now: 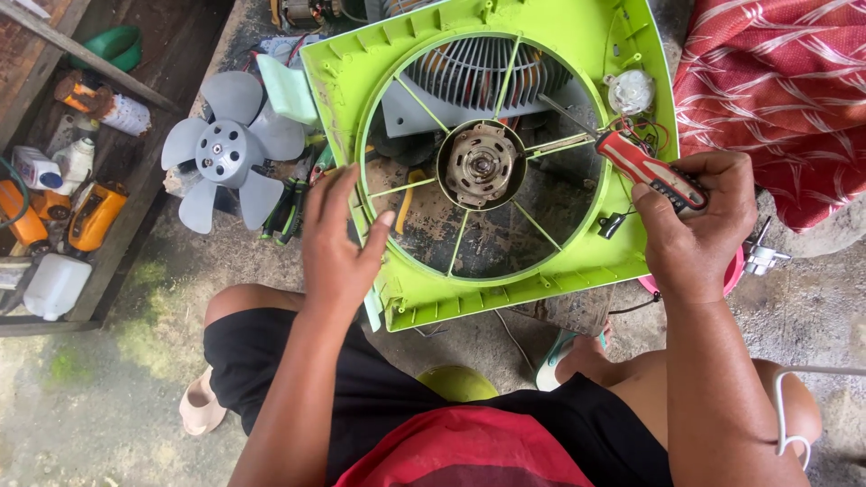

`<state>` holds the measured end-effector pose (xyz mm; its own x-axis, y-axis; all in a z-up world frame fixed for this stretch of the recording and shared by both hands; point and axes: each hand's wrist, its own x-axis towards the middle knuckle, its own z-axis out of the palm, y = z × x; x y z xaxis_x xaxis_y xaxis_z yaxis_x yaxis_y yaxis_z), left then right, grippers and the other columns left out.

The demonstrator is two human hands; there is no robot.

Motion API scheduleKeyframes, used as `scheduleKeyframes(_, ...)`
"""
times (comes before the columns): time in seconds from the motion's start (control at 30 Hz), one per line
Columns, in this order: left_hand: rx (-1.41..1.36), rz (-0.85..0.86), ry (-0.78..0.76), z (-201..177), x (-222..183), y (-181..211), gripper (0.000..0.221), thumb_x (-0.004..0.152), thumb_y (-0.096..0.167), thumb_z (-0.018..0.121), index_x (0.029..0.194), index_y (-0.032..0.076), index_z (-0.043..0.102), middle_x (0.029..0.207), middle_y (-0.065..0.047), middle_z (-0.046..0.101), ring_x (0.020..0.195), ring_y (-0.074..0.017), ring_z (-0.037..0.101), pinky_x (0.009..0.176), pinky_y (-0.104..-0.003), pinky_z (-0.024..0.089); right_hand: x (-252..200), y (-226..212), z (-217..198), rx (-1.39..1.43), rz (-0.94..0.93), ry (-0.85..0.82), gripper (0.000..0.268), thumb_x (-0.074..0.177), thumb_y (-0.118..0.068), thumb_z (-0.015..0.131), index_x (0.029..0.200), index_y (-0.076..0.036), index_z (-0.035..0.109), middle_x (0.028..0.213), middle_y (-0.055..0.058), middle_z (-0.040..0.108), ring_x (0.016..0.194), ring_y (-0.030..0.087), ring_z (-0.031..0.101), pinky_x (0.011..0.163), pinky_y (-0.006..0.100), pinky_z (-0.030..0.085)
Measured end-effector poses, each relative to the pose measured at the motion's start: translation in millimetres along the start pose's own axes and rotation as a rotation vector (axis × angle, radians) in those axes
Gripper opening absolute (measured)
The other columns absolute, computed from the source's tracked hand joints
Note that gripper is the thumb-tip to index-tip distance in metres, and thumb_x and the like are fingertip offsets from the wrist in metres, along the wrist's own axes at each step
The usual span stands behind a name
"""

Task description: Disassembling a fan motor housing using a screwdriver for repair.

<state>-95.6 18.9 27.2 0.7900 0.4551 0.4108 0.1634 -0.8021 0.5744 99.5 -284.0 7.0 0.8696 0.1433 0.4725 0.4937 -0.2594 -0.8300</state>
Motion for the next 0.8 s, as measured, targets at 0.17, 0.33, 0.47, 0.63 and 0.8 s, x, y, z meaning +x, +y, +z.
scheduleKeyframes(0.17,-0.052,-0.066,0.097,-24,-19,-36,0.053,0.100,0.023,0.069,0.147,0.006,0.051,0.143,-0.017,0.051,0.133,-0.0380,0.056,0.108,-0.052,0.048,-3,5,7,-0.041,-0.030,-0.007,0.032,0.089,-0.004,0.077,0.112,0.000,0.056,0.101,0.010,0.055,0.081,0.017,0.051,0.075,0.030,0.045)
scheduleKeyframes(0.33,-0.057,-0.326,0.014,-31,-37,-53,0.057,0.098,0.038,0.066,0.148,0.014,0.052,0.143,-0.017,0.051,0.133,-0.0396,0.051,0.104,-0.054,0.044,-7,1,19,-0.085,-0.049,-0.028,0.031,0.091,-0.005,0.075,0.115,0.000,0.056,0.100,0.011,0.057,0.079,0.018,0.054,0.076,0.033,0.046)
scheduleKeyframes(0.47,-0.116,-0.487,-0.184,-24,-54,-59,0.061,0.096,0.033,0.064,0.151,0.013,0.046,0.153,-0.018,0.046,0.137,-0.0371,0.050,0.104,-0.052,0.050,-13,5,30,-0.081,-0.037,-0.071,0.029,0.096,-0.006,0.075,0.118,-0.001,0.056,0.100,0.010,0.058,0.080,0.017,0.055,0.077,0.033,0.047)
scheduleKeyframes(0.63,-0.112,-0.339,-0.178,16,-93,-103,0.056,0.104,0.032,0.054,0.153,0.006,0.046,0.156,-0.018,0.049,0.143,-0.0383,0.045,0.115,-0.051,0.038,-24,11,44,-0.166,-0.099,-0.099,0.028,0.103,-0.009,0.077,0.120,-0.001,0.057,0.099,0.012,0.061,0.078,0.021,0.058,0.074,0.037,0.048)
scheduleKeyframes(0.8,-0.174,-0.398,-0.170,27,-104,-115,0.056,0.107,0.038,0.042,0.155,0.011,0.044,0.162,-0.018,0.040,0.151,-0.0377,0.036,0.112,-0.049,0.039,-40,33,56,-0.337,-0.165,-0.138,0.036,0.102,-0.015,0.075,0.130,0.001,0.060,0.117,0.020,0.058,0.101,0.043,0.061,0.081,0.054,0.047)
